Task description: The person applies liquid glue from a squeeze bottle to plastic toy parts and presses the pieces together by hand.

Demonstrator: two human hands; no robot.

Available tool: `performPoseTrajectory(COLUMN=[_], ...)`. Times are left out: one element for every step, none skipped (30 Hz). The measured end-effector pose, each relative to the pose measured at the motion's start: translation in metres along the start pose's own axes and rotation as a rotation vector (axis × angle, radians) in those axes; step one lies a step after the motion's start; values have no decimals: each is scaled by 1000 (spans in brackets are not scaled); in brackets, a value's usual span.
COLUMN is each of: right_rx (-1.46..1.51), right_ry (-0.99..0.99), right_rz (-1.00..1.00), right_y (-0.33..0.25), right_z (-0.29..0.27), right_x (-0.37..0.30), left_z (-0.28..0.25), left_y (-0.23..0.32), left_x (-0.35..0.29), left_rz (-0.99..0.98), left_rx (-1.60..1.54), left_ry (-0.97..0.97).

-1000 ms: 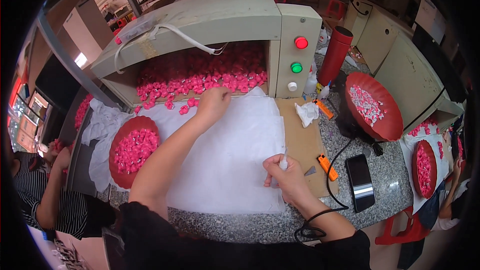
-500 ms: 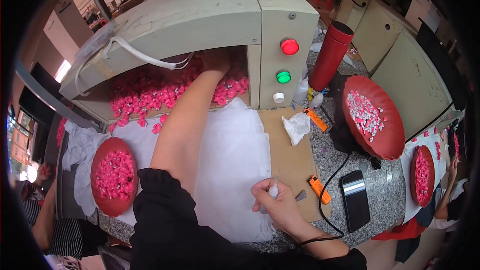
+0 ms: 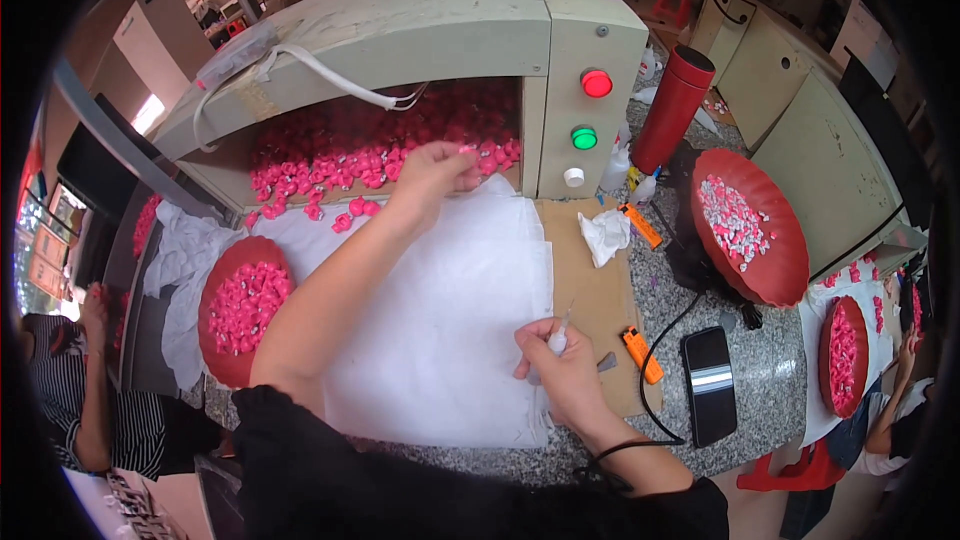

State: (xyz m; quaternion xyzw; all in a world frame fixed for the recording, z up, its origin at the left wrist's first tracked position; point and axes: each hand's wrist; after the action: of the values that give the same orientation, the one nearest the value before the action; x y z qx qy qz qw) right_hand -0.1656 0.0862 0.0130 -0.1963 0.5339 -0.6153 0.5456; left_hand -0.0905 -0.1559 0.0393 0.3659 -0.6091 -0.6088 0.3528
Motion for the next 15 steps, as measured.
performPoseTrajectory(right_rx=[-17, -17, -18, -20, -20, -68, -116, -118, -214, -310, -314, -374, -436, -443, -499], right_ry=[12, -1, 11, 26, 20, -1, -19, -15, -56, -94, -80, -101, -122, -111, -132], right_rz=[-37, -30, -72, -113, -106, -193, -279, -278, -340, -401, -402, -418, -433, -429, -466], right_y=[0, 1, 3, 4, 6, 6, 7, 11, 16, 19, 20, 21, 22, 22, 22], right_z=[1, 4, 3, 2, 4, 6, 6, 5, 4, 3, 3, 3, 4, 6, 7], right_x=[-1, -2, 0, 2, 2, 0, -2, -2, -1, -2, -3, -5, -6, -7, -7], left_z=[-2, -4, -2, 0, 1, 4, 7, 9, 12, 13, 14, 14, 13, 11, 9], left_y=[1, 0, -6, -11, -14, -16, -19, -22, -26, -29, -30, -33, -37, -41, -46], left_x=[-27, -52, -72, -90, -107, -125, -140, -151, -161, -170, -177, -183, -188, -191, -193], left_rz=[-66, -67, -170, -276, -279, -318, -359, -361, -396, -434, -433, -437, -412, -385, -390], left_rx=[-164, -161, -243, -328, -327, -378, -429, -432, -448, -464, -464, -468, -513, -560, -568], left_ry=[-73, -59, -117, -177, -169, -181, -196, -199, -238, -281, -312, -327, -345, -356, -365])
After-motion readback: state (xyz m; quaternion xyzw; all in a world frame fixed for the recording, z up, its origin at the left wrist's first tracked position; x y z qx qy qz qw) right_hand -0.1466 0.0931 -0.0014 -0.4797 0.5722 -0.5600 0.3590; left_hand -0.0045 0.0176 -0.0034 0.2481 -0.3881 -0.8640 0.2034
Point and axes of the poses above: each hand's wrist, its own x-axis towards the middle knuckle, its own z-axis out of the palm, y = z × x, and after that the axes turned 5 degrees about x, right-handed
